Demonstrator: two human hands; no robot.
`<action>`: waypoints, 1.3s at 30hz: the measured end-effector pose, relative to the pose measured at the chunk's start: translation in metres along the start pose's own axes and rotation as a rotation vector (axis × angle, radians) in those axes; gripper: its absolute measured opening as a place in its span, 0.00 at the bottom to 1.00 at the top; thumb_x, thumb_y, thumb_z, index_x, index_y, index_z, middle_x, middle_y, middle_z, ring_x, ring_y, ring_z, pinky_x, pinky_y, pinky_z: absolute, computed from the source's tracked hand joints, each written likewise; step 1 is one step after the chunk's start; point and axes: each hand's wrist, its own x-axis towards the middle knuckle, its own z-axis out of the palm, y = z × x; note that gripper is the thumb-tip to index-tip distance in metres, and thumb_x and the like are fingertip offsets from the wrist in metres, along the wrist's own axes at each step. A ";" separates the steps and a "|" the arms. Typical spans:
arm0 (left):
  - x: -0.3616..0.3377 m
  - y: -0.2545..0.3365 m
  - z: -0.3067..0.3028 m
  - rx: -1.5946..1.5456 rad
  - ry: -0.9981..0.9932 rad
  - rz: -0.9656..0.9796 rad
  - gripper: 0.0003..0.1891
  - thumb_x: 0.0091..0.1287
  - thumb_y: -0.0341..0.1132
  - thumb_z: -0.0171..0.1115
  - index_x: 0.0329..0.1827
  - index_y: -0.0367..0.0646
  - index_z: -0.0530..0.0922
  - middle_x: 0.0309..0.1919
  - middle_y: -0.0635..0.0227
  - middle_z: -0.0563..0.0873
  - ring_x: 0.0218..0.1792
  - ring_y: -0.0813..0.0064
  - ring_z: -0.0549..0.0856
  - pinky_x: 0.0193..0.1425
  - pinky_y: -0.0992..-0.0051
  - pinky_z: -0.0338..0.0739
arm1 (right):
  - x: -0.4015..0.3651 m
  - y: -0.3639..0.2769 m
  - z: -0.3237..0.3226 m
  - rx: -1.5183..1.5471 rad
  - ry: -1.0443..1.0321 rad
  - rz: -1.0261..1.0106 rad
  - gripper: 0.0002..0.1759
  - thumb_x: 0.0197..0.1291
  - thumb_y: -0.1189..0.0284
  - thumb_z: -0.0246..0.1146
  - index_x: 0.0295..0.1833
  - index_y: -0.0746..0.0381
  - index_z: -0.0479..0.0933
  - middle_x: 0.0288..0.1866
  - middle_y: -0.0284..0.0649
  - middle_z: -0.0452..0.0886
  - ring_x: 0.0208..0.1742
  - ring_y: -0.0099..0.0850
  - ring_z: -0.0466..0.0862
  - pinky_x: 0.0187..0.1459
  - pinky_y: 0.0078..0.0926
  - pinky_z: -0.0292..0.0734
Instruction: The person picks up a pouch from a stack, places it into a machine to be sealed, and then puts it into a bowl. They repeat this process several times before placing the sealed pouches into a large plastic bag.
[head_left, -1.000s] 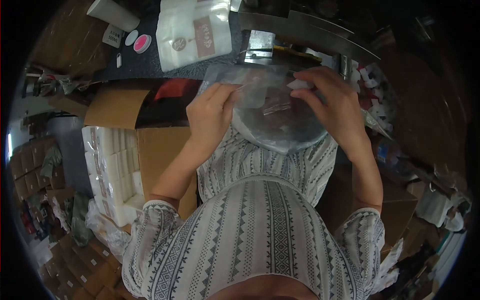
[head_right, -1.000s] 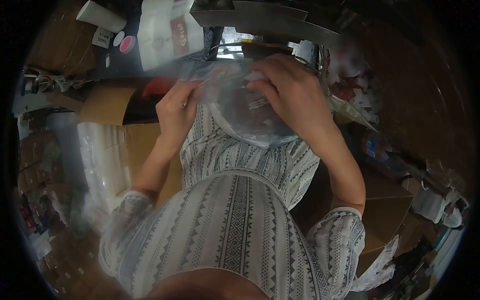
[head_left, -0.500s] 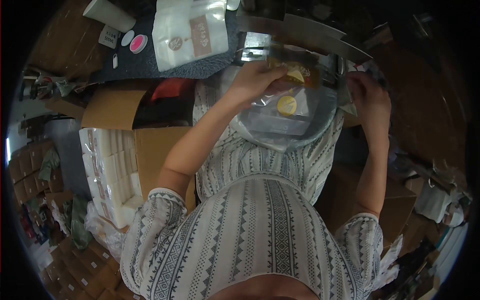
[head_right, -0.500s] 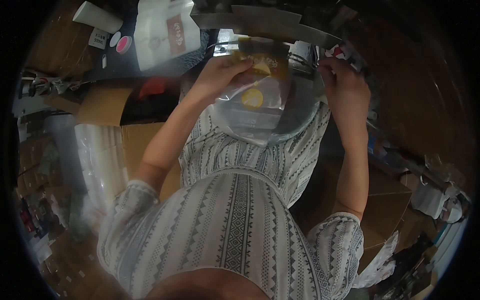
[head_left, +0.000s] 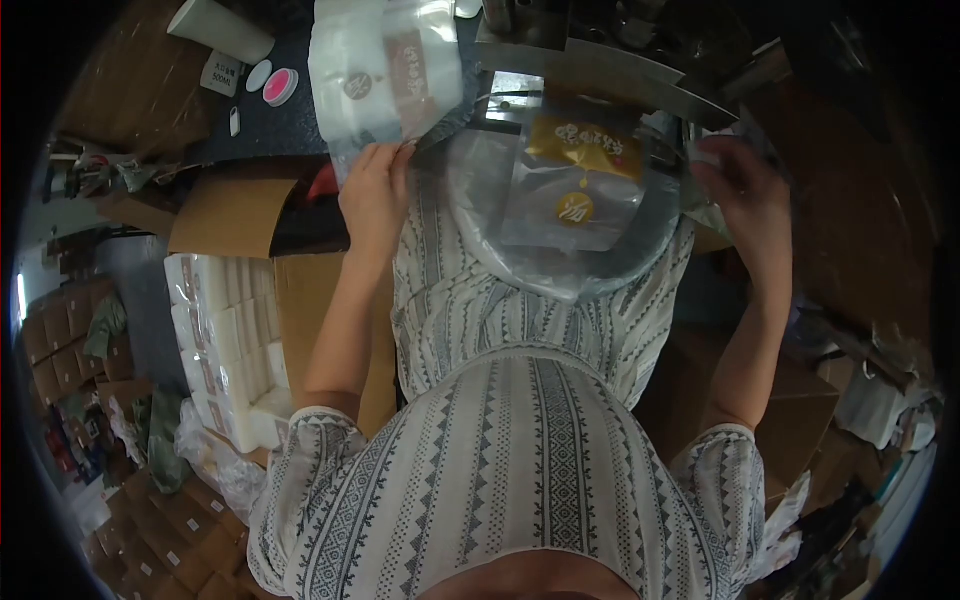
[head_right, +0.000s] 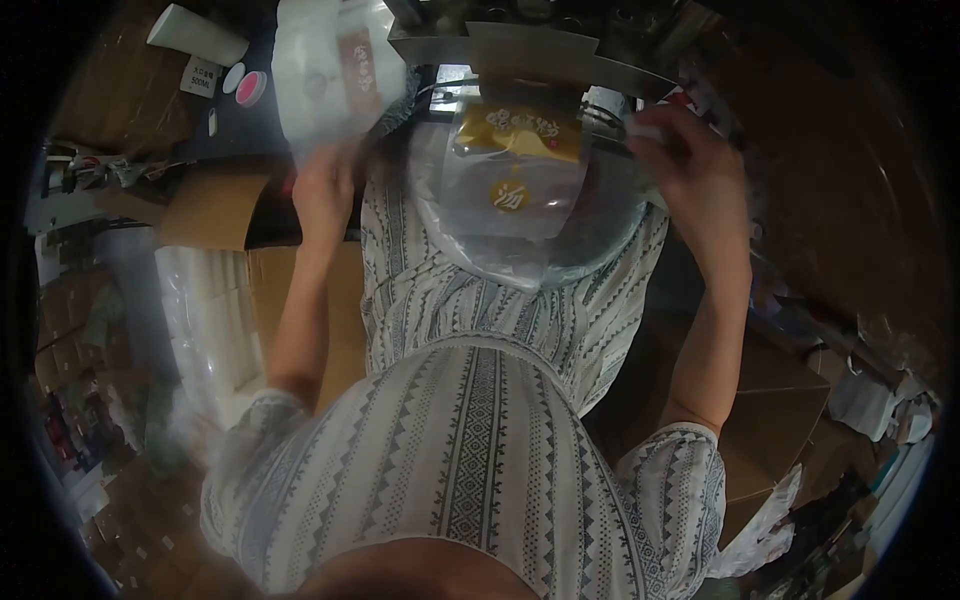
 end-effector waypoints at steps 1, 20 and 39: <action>-0.002 0.008 -0.009 -0.087 0.056 -0.048 0.09 0.59 0.28 0.62 0.43 0.42 0.79 0.36 0.61 0.80 0.39 0.58 0.81 0.42 0.66 0.75 | -0.001 -0.006 0.009 0.116 -0.016 -0.168 0.13 0.54 0.77 0.65 0.47 0.62 0.79 0.35 0.42 0.82 0.33 0.31 0.81 0.37 0.28 0.76; 0.054 0.106 0.033 -1.648 -0.607 -0.657 0.15 0.66 0.39 0.62 0.45 0.35 0.81 0.32 0.60 0.86 0.33 0.76 0.86 0.34 0.74 0.77 | -0.002 -0.002 0.009 -0.153 -0.058 -0.160 0.15 0.57 0.73 0.64 0.51 0.64 0.77 0.42 0.46 0.82 0.43 0.33 0.83 0.44 0.27 0.76; -0.004 0.016 -0.010 -0.210 0.200 -0.026 0.07 0.58 0.25 0.61 0.39 0.42 0.81 0.31 0.61 0.80 0.30 0.56 0.81 0.32 0.66 0.75 | -0.007 -0.005 0.008 0.053 -0.044 -0.086 0.14 0.57 0.74 0.64 0.49 0.61 0.78 0.38 0.46 0.82 0.36 0.45 0.82 0.39 0.35 0.77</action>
